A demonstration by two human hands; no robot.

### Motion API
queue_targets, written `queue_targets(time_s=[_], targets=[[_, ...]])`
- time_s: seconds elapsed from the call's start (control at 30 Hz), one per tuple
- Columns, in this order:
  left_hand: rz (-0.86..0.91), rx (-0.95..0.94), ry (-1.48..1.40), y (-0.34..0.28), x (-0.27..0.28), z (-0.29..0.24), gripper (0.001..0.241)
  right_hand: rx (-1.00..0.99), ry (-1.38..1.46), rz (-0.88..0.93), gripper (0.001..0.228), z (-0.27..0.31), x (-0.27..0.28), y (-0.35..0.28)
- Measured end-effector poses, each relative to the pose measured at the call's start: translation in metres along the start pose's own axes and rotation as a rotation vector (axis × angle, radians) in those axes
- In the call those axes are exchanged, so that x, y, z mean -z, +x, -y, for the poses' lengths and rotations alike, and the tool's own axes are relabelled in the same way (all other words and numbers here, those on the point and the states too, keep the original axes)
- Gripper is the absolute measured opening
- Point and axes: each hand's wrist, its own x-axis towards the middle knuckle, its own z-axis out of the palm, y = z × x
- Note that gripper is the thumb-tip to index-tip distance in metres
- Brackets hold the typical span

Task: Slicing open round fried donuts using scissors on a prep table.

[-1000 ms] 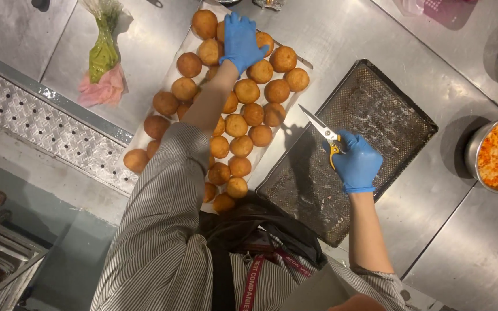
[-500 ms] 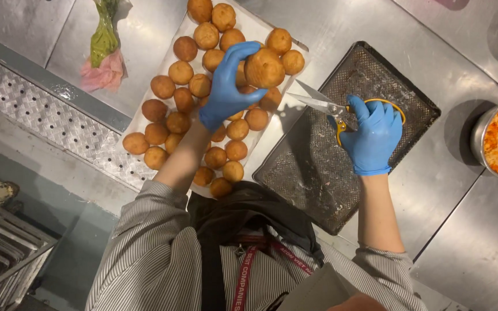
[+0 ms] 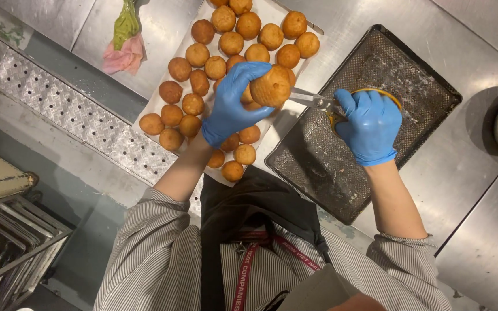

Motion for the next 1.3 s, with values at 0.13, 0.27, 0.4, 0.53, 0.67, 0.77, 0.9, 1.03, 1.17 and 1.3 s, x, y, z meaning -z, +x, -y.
queue_targets(time_s=[0.13,0.27,0.4,0.53,0.67,0.77,0.9,1.03,1.17,1.3], targets=[[0.024,0.001,0.012,-0.004,-0.006,0.0,0.062,0.023,-0.02,0.038,0.041,0.005,-0.003,-0.005],[0.076,-0.015,0.051,-0.007,-0.019,0.016,0.063,0.001,0.07,0.019,0.045,0.0,-0.012,-0.002],[0.186,-0.029,0.098,0.01,-0.025,0.051,0.069,-0.123,0.165,0.137,0.036,-0.008,-0.035,-0.022],[0.06,0.066,0.235,0.05,-0.059,0.172,0.063,-0.287,0.098,0.14,0.022,-0.022,-0.05,-0.033],[-0.033,0.174,0.192,0.072,-0.105,0.315,0.056,-0.372,0.038,0.162,0.028,-0.028,-0.054,-0.044],[0.103,0.311,0.479,0.077,-0.135,0.384,0.05,-0.397,0.084,0.172,0.029,-0.033,-0.057,-0.049],[0.735,0.551,1.161,0.115,-0.14,0.341,0.04,-0.517,0.113,0.177,0.034,-0.042,-0.07,-0.059],[0.501,0.197,1.042,0.115,-0.171,0.323,0.056,-0.584,0.149,0.174,0.031,-0.046,-0.077,-0.057],[0.726,0.121,0.982,0.102,-0.187,0.318,0.066,-0.524,0.142,0.152,0.032,-0.045,-0.068,-0.041],[0.38,0.205,0.592,0.085,-0.162,0.302,0.049,-0.514,0.125,0.105,0.032,-0.05,-0.058,-0.04]])
